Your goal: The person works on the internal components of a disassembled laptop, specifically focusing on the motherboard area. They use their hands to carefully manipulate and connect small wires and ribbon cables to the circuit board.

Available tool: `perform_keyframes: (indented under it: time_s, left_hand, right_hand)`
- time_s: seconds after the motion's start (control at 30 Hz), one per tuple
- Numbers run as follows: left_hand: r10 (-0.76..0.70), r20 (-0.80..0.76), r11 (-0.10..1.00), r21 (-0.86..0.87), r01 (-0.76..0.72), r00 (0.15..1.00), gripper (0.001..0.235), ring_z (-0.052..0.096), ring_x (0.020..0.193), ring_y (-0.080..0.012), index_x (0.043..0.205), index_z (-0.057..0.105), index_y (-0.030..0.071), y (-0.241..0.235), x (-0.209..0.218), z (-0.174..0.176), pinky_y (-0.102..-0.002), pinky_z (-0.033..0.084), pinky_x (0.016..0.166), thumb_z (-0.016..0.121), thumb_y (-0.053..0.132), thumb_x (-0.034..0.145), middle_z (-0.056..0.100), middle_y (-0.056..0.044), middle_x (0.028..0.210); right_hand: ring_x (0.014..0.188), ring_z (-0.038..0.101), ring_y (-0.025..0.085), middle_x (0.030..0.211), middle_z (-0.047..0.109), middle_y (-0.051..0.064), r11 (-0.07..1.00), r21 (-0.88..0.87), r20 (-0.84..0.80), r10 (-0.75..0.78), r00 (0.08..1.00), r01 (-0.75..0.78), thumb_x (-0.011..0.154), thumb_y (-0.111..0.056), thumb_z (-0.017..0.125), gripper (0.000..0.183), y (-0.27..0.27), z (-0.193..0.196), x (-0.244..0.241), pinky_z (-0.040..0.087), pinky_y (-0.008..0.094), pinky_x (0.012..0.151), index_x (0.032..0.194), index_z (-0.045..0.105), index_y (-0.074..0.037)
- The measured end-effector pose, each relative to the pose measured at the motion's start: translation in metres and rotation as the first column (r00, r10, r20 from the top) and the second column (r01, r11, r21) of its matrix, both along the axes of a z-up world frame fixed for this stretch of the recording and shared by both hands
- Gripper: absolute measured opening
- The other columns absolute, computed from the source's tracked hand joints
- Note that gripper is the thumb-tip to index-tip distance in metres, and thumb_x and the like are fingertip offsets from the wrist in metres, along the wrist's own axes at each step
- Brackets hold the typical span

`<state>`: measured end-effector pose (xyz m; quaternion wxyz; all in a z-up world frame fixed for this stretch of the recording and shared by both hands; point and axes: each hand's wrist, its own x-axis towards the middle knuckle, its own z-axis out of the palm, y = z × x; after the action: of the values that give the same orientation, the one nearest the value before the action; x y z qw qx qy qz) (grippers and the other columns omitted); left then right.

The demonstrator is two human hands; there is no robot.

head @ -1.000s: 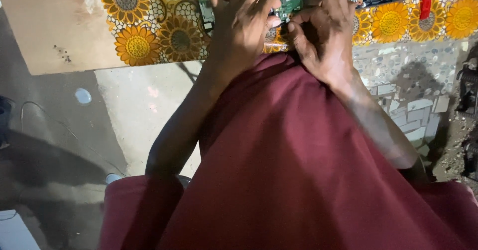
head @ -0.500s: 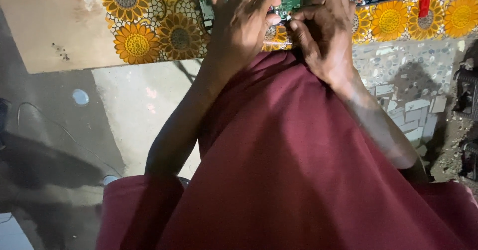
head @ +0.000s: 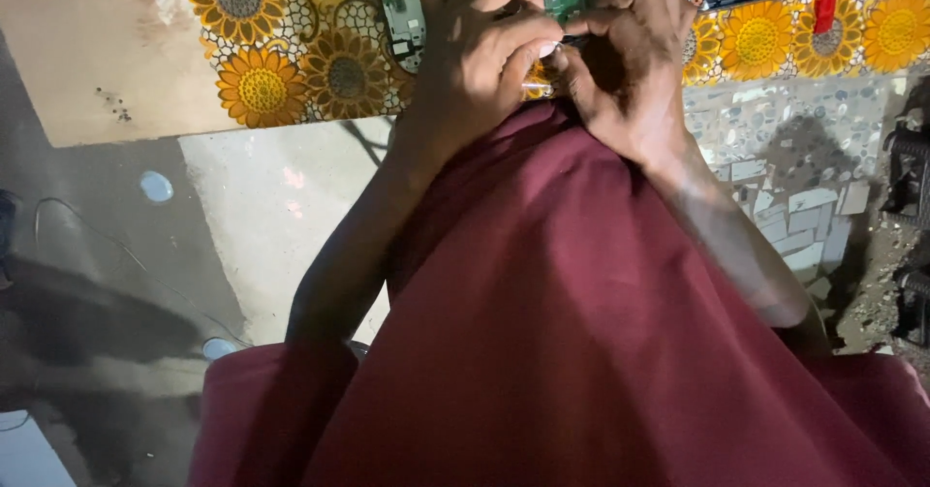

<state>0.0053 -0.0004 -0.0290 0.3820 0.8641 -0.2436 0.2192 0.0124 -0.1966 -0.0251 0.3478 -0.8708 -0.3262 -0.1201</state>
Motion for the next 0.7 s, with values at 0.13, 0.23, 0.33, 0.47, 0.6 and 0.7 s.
perform_keyframes:
  time_s: [0.13,0.23,0.33,0.47,0.6,0.7]
  left_hand:
    - [-0.027,-0.057,0.999,-0.047,0.024,0.998,0.019,0.048,0.097,-0.0228,0.085,0.075,0.014,0.0002,0.0023,0.0025,-0.040,0.026,0.075,0.056,0.013,0.086,0.055,-0.001,0.096]
    - [-0.049,-0.062,0.995,-0.089,0.044,0.997,0.022,0.051,0.092,-0.0230,0.085,0.078,0.013,-0.0015,0.0047,0.0038,-0.041,0.028,0.075,0.056,0.014,0.087,0.056,-0.002,0.095]
    - [-0.041,-0.096,0.995,-0.096,0.032,0.995,0.022,0.052,0.094,-0.0235,0.086,0.079,0.009,-0.0023,0.0024,0.0015,-0.041,0.031,0.080,0.058,0.015,0.090,0.056,-0.002,0.096]
    - [0.044,-0.044,0.999,-0.014,-0.045,0.998,0.009,0.049,0.093,-0.0208,0.080,0.076,0.017,-0.0056,0.0020,0.0019,-0.041,0.028,0.074,0.070,0.017,0.087,0.053,0.003,0.093]
    - [0.074,0.015,0.997,-0.017,-0.073,0.997,0.011,0.050,0.093,-0.0209,0.073,0.071,0.017,-0.0068,0.0038,-0.0025,-0.042,0.030,0.073,0.076,0.015,0.082,0.054,0.003,0.091]
    - [0.057,-0.004,0.998,-0.024,-0.057,0.998,0.014,0.050,0.088,-0.0211,0.070,0.067,0.016,-0.0065,0.0034,-0.0013,-0.041,0.031,0.072,0.075,0.010,0.080,0.053,0.002,0.089]
  right_hand:
    - [0.104,0.045,0.029,0.106,0.050,0.013,0.998,0.063,-0.010,0.025,1.000,-0.025,0.092,-0.014,0.068,0.015,-0.0013,0.0001,0.0022,0.027,0.046,0.089,0.094,0.072,0.001]
    - [0.102,0.046,0.029,0.104,0.052,0.014,0.989,0.133,-0.026,0.062,0.998,-0.058,0.096,-0.009,0.072,0.013,-0.0012,0.0002,0.0054,0.030,0.044,0.090,0.091,0.072,0.002]
    - [0.095,0.048,0.029,0.098,0.054,0.013,0.976,0.208,-0.044,0.080,0.996,-0.070,0.097,-0.006,0.073,0.010,-0.0001,-0.0011,0.0052,0.030,0.043,0.088,0.092,0.070,0.003]
    - [0.094,0.051,0.029,0.093,0.056,0.011,0.979,0.199,0.011,0.049,0.999,-0.051,0.095,-0.005,0.077,0.006,-0.0008,-0.0016,0.0044,0.032,0.043,0.088,0.092,0.077,0.001]
    - [0.089,0.051,0.029,0.089,0.056,0.011,0.973,0.218,0.069,0.062,0.996,-0.076,0.094,-0.004,0.076,0.007,0.0006,-0.0032,0.0056,0.035,0.043,0.084,0.089,0.076,0.002]
    - [0.089,0.051,0.031,0.089,0.057,0.013,0.980,0.164,0.151,0.090,0.984,-0.114,0.100,-0.020,0.063,0.026,0.0006,0.0015,0.0067,0.033,0.044,0.084,0.089,0.075,0.001]
